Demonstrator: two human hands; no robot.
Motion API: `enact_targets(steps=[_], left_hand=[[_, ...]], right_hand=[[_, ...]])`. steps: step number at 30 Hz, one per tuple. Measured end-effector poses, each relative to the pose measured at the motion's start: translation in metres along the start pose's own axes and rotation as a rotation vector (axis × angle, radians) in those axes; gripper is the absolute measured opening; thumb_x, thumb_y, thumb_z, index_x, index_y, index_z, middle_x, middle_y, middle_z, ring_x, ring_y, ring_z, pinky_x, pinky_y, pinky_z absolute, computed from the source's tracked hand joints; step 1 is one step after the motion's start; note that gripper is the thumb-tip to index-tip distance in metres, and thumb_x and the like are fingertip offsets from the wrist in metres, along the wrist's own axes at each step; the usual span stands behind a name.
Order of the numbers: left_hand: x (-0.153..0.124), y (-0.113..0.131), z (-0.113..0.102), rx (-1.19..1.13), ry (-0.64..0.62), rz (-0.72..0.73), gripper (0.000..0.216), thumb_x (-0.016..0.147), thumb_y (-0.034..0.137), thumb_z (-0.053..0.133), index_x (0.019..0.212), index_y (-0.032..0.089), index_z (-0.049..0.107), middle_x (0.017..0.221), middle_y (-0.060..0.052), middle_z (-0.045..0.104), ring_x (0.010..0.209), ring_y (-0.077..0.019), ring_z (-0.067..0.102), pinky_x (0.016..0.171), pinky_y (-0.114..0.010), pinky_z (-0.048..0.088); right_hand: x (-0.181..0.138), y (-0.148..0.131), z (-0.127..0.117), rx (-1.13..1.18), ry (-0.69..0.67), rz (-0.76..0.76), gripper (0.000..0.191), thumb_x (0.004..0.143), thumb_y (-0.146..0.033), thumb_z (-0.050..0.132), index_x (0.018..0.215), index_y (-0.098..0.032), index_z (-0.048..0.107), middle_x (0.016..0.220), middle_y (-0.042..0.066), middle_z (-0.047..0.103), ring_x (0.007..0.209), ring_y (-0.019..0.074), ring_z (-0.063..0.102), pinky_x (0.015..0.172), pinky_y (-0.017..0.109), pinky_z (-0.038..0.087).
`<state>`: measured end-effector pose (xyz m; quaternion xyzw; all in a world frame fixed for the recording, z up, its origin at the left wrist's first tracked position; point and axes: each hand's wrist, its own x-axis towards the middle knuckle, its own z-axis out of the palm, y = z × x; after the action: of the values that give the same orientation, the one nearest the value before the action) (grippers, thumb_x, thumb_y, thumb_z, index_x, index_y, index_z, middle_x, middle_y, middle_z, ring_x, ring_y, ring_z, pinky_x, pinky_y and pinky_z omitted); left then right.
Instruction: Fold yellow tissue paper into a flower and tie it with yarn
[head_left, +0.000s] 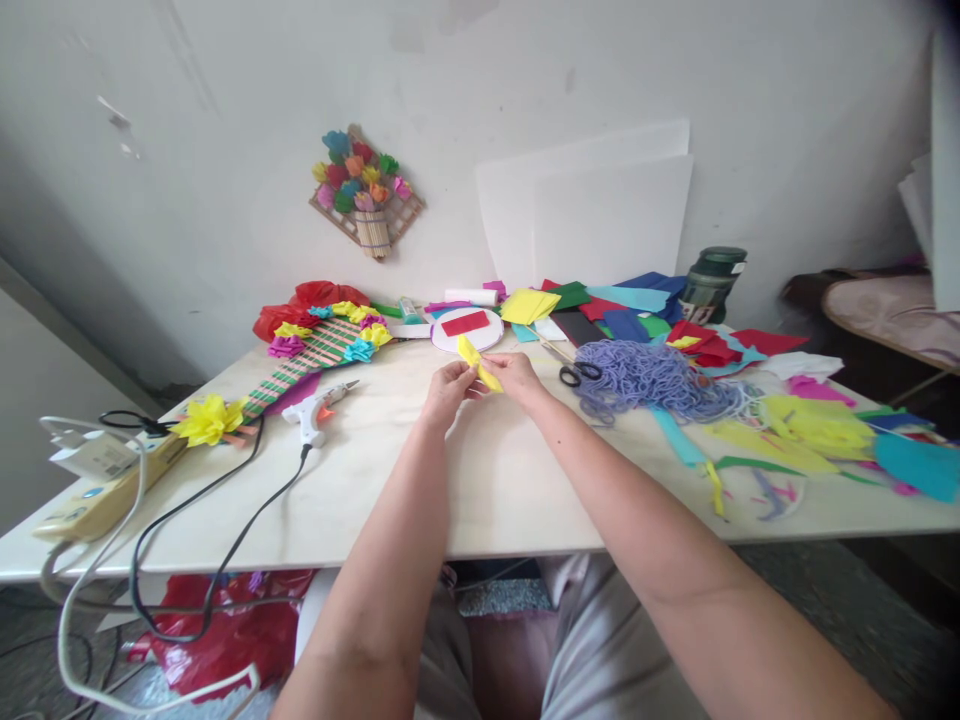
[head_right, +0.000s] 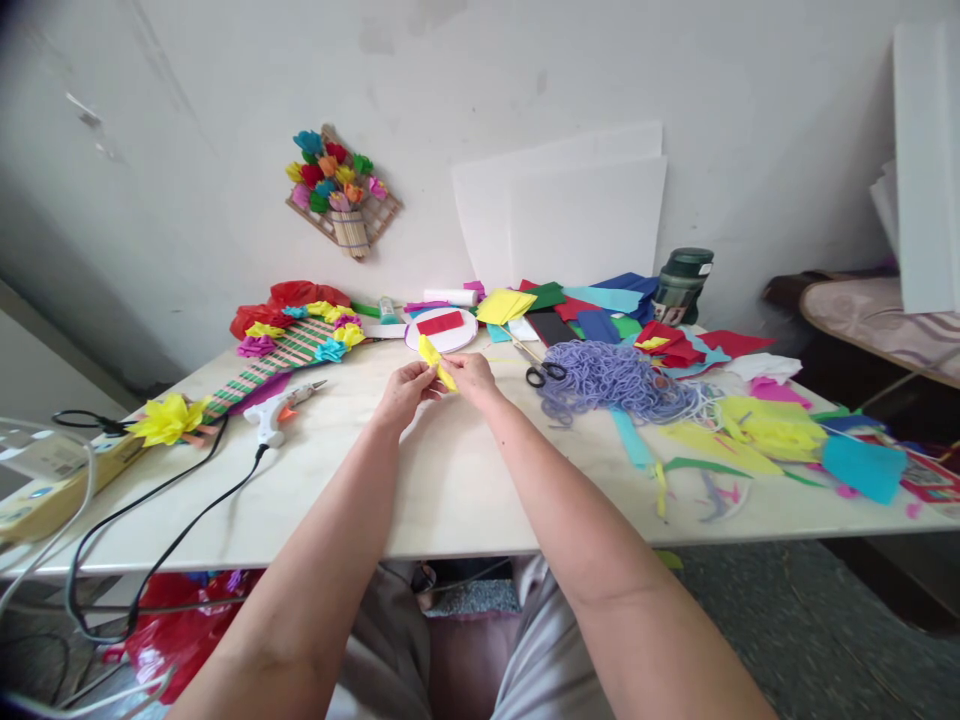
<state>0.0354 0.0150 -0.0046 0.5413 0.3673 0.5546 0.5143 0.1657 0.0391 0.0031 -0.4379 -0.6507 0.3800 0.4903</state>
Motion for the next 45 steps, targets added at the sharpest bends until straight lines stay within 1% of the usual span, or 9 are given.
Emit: enact_targets(steps=[6,12,19,26,31,34,37,41,45], left_hand=[[-0.001,0.003,-0.001,0.043,-0.008,0.000,0.029,0.067,0.038,0.064,0.075,0.012,0.055,0.065,-0.004,0.060,0.057,-0.0114,0.059,0.046,-0.018,0.040],[-0.004,0.007,0.001,-0.015,0.023,-0.008,0.030,0.065,0.039,0.065,0.075,0.012,0.058,0.066,-0.004,0.059,0.059,-0.0111,0.057,0.046,-0.018,0.036],[-0.001,-0.001,0.007,-0.162,0.109,-0.024,0.028,0.060,0.037,0.070,0.070,0.014,0.058,0.065,0.000,0.055,0.055,-0.0049,0.048,0.048,-0.016,0.032],[0.003,0.001,-0.001,-0.232,0.227,0.023,0.027,0.056,0.034,0.073,0.064,0.013,0.057,0.059,0.001,0.053,0.051,-0.0051,0.046,0.050,-0.018,0.032],[0.007,0.008,-0.022,-0.176,0.565,0.096,0.027,0.058,0.037,0.071,0.067,0.014,0.059,0.068,0.000,0.058,0.064,-0.0081,0.053,0.061,-0.020,0.038],[0.010,0.006,-0.031,-0.164,0.675,0.086,0.024,0.061,0.035,0.068,0.068,0.014,0.059,0.073,-0.002,0.062,0.070,-0.0092,0.056,0.067,-0.021,0.040],[0.011,0.004,-0.031,-0.202,0.657,0.051,0.021,0.063,0.032,0.066,0.068,0.013,0.057,0.072,-0.005,0.063,0.069,-0.0115,0.058,0.068,-0.024,0.043],[0.008,0.005,-0.026,-0.228,0.620,0.001,0.017,0.067,0.027,0.063,0.068,0.013,0.055,0.070,-0.006,0.063,0.067,-0.0132,0.059,0.066,-0.026,0.045],[0.006,0.005,-0.026,-0.159,0.607,-0.101,0.017,0.067,0.028,0.062,0.067,0.014,0.052,0.061,-0.003,0.060,0.055,-0.0113,0.057,0.057,-0.024,0.044]], right_hand=[[-0.004,-0.009,-0.003,0.124,-0.030,0.092,0.028,0.065,-0.036,0.059,0.075,-0.011,0.067,0.061,0.000,0.060,0.059,0.0122,0.052,0.058,0.024,0.041],[-0.002,-0.009,0.000,0.096,0.103,-0.112,0.016,0.063,-0.030,0.061,0.066,-0.014,0.065,0.074,0.001,0.061,0.072,0.0136,0.055,0.069,0.025,0.042],[-0.006,-0.008,0.014,0.288,0.217,-0.098,0.017,0.063,-0.030,0.060,0.067,-0.014,0.065,0.088,0.004,0.062,0.082,0.0141,0.056,0.073,0.025,0.043],[-0.009,-0.012,0.013,0.321,0.089,-0.065,0.031,0.067,-0.038,0.057,0.082,-0.014,0.067,0.089,0.006,0.065,0.082,0.0143,0.057,0.074,0.026,0.043],[0.002,0.002,0.000,0.109,0.155,-0.031,0.027,0.070,-0.032,0.054,0.084,-0.014,0.068,0.084,0.006,0.067,0.079,0.0151,0.058,0.075,0.028,0.044],[0.007,0.013,-0.001,-0.096,0.126,0.006,0.025,0.072,-0.025,0.052,0.089,-0.017,0.068,0.086,0.005,0.068,0.081,0.0158,0.060,0.076,0.028,0.044],[0.005,0.016,0.003,-0.380,0.006,0.010,0.026,0.074,-0.025,0.051,0.094,-0.022,0.067,0.092,0.003,0.068,0.087,0.0174,0.060,0.078,0.029,0.044],[-0.004,0.011,0.009,-0.755,-0.148,-0.127,0.029,0.079,-0.027,0.046,0.100,-0.025,0.065,0.109,0.000,0.063,0.100,0.0195,0.054,0.088,0.032,0.038],[-0.007,0.011,0.012,-0.892,-0.242,-0.180,0.035,0.081,-0.029,0.041,0.112,-0.028,0.058,0.122,-0.004,0.054,0.109,0.0208,0.047,0.093,0.035,0.034]])
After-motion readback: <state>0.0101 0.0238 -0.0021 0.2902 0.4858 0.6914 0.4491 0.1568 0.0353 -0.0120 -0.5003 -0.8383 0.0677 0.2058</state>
